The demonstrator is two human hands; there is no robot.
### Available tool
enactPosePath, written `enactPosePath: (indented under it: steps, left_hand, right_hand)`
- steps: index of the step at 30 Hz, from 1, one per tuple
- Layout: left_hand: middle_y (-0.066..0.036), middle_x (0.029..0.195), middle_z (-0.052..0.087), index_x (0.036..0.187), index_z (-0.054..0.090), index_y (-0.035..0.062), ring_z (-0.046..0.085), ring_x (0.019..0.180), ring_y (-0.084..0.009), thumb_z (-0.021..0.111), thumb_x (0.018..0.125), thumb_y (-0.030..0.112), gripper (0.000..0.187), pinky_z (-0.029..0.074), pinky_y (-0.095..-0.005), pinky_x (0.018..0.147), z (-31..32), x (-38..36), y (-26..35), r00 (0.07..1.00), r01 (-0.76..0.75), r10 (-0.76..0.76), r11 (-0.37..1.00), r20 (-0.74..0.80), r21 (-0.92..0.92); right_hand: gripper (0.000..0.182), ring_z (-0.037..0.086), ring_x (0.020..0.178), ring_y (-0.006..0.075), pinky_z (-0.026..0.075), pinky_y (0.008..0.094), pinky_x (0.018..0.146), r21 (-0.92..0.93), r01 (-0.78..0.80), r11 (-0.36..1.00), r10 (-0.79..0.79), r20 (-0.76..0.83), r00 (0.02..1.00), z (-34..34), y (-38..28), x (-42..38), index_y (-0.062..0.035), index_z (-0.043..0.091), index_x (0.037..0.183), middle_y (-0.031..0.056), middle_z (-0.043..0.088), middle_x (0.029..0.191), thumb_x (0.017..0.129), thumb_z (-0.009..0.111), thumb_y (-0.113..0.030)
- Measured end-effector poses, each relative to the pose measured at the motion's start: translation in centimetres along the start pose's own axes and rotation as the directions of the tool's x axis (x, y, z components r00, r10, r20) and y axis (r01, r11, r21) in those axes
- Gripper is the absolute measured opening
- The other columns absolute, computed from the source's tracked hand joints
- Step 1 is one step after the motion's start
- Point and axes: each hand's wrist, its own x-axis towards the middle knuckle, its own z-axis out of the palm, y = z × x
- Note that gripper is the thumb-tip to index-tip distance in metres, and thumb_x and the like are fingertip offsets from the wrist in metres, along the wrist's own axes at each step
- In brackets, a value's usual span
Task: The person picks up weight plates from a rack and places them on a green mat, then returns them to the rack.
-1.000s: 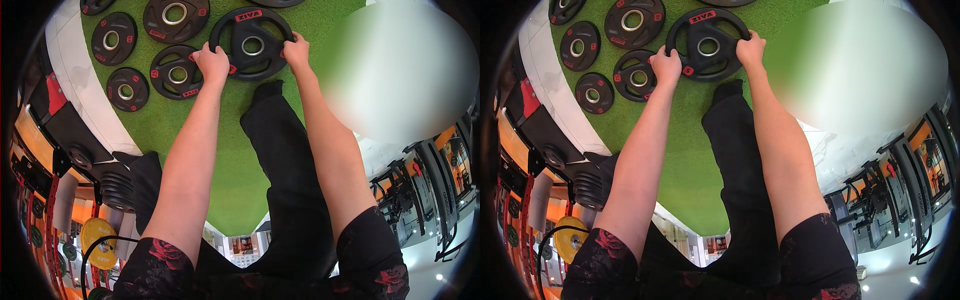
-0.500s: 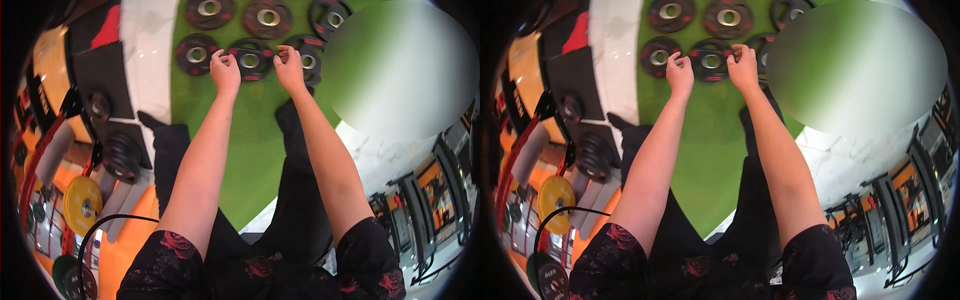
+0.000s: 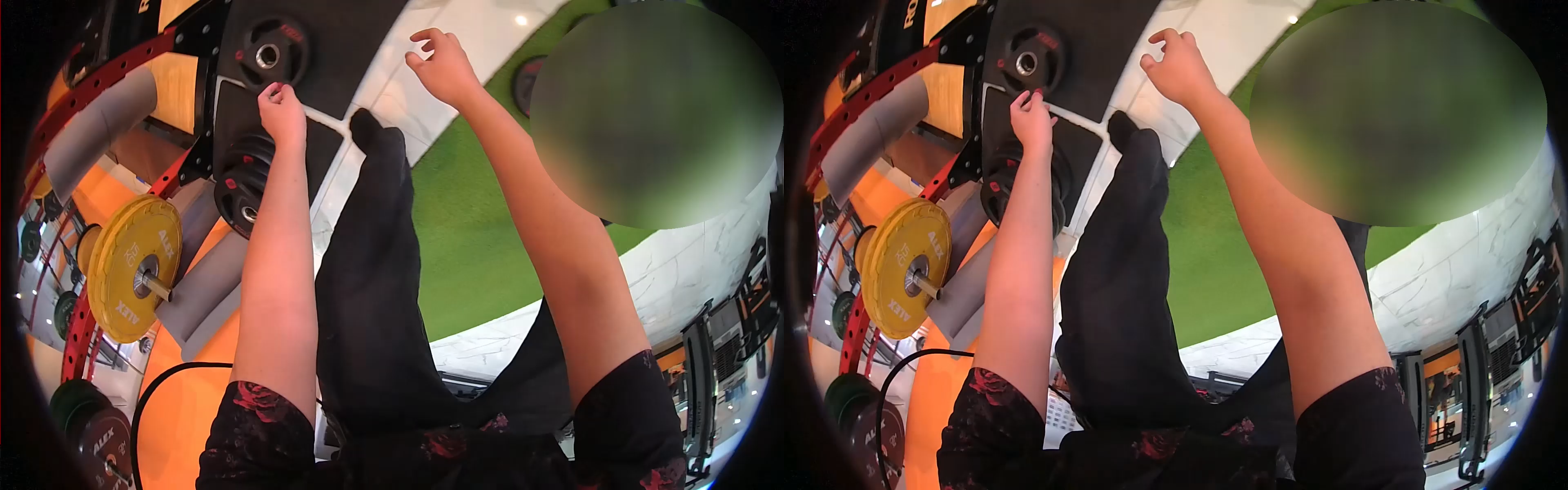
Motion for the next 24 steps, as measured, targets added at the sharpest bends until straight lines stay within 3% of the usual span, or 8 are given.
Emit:
enactPosePath:
  steps: [8, 10, 14, 15, 16, 20, 21, 24]
  left_hand:
    - [-0.013, 0.113, 0.067, 0.133, 0.05, 0.0024, 0.066, 0.095, -0.0193, 0.069, 0.092, 0.022, 0.05, 0.056, -0.0333, 0.065, -4.3, 11.9, -11.7, 0.995, 0.093, -0.091, 0.995, -0.052, 0.042]
    - [-0.021, 0.12, 0.066, 0.131, 0.053, -0.002, 0.063, 0.111, -0.0333, 0.072, 0.086, 0.031, 0.059, 0.048, -0.0408, 0.096, -4.0, 14.1, -13.0, 0.992, 0.079, -0.075, 0.996, -0.097, 0.037]
    - [-0.02, 0.129, 0.061, 0.143, 0.041, -0.0022, 0.062, 0.112, -0.0277, 0.075, 0.088, 0.027, 0.071, 0.059, -0.0396, 0.071, -2.5, 19.1, -15.8, 0.994, 0.108, -0.108, 0.993, -0.009, 0.05]
    - [-0.023, 0.127, 0.062, 0.141, 0.045, -0.0031, 0.061, 0.115, -0.0332, 0.077, 0.084, 0.031, 0.073, 0.053, -0.0406, 0.087, -2.0, 20.1, -16.0, 0.995, 0.097, -0.097, 0.995, 0.0, 0.015]
    - [-0.026, 0.124, 0.063, 0.139, 0.049, -0.0041, 0.06, 0.118, -0.0386, 0.078, 0.081, 0.034, 0.076, 0.046, -0.0415, 0.102, -1.4, 21.1, -16.5, 0.997, 0.081, -0.081, 0.996, 0.014, -0.019]
    - [-0.029, 0.125, 0.06, 0.132, 0.056, -0.0045, 0.055, 0.122, -0.0412, 0.076, 0.081, 0.028, 0.064, 0.046, -0.0438, 0.104, 0.6, 23.7, -18.5, 0.995, 0.091, -0.081, 0.977, -0.058, 0.192]
    - [-0.029, 0.125, 0.06, 0.132, 0.056, -0.0045, 0.055, 0.122, -0.0412, 0.076, 0.081, 0.028, 0.064, 0.046, -0.0438, 0.104, 0.9, 23.2, -18.2, 0.995, 0.093, -0.085, 0.978, -0.051, 0.187]
    - [-0.021, 0.109, 0.068, 0.132, 0.054, -0.0082, 0.068, 0.104, -0.0311, 0.078, 0.078, 0.012, 0.062, 0.064, -0.0414, 0.069, 1.0, 22.1, -16.5, 0.976, 0.04, 0.052, 0.911, -0.211, 0.411]
  right_hand:
    - [0.063, 0.058, 0.118, 0.0377, 0.048, 0.0409, 0.102, -0.294, 0.036, 0.955, 0.01, 0.154, 0.988, 14.7, -4.4, 11.0, -0.004, 0.047, 0.137, 0.0251, 0.05, 0.133, 0.087, 0.068, -0.035]
    - [0.066, 0.057, 0.12, 0.0391, 0.048, 0.0414, 0.104, -0.338, 0.076, 0.938, -0.031, 0.137, 0.99, 18.4, -4.7, 14.1, -0.0023, 0.045, 0.139, 0.0259, 0.049, 0.135, 0.087, 0.068, -0.036]
    - [0.082, 0.05, 0.128, 0.0455, 0.046, 0.0462, 0.106, -0.388, 0.13, 0.912, -0.087, 0.128, 0.988, 25.0, -4.6, 20.6, 0.0033, 0.031, 0.146, 0.0294, 0.044, 0.14, 0.085, 0.075, -0.029]
    - [0.089, 0.045, 0.131, 0.0484, 0.045, 0.0501, 0.106, -0.392, 0.154, 0.907, -0.107, 0.139, 0.984, 26.4, -4.1, 22.1, 0.0036, 0.022, 0.15, 0.0303, 0.039, 0.142, 0.085, 0.076, -0.025]
    - [0.072, 0.049, 0.125, 0.0517, 0.045, 0.0476, 0.106, -0.409, 0.127, 0.904, -0.05, 0.194, 0.98, 26.2, -5.8, 22.5, 0.0077, 0.03, 0.143, 0.0351, 0.042, 0.136, 0.09, 0.069, -0.023]
    - [0.065, 0.05, 0.124, 0.0507, 0.045, 0.0487, 0.105, -0.443, 0.053, 0.895, 0.005, 0.127, 0.992, 27.0, -6.7, 22.7, 0.0073, 0.036, 0.136, 0.0361, 0.043, 0.134, 0.089, 0.071, -0.022]
    - [0.065, 0.05, 0.123, 0.0509, 0.045, 0.0489, 0.105, -0.432, 0.107, 0.896, -0.057, 0.128, 0.99, 26.6, -6.1, 22.5, 0.0071, 0.037, 0.135, 0.0367, 0.044, 0.133, 0.088, 0.072, -0.022]
    - [0.066, 0.051, 0.122, 0.0503, 0.046, 0.0487, 0.104, -0.418, 0.166, 0.893, -0.132, 0.111, 0.985, 26.2, -5.6, 22.4, 0.0059, 0.038, 0.134, 0.0363, 0.045, 0.132, 0.086, 0.074, -0.021]
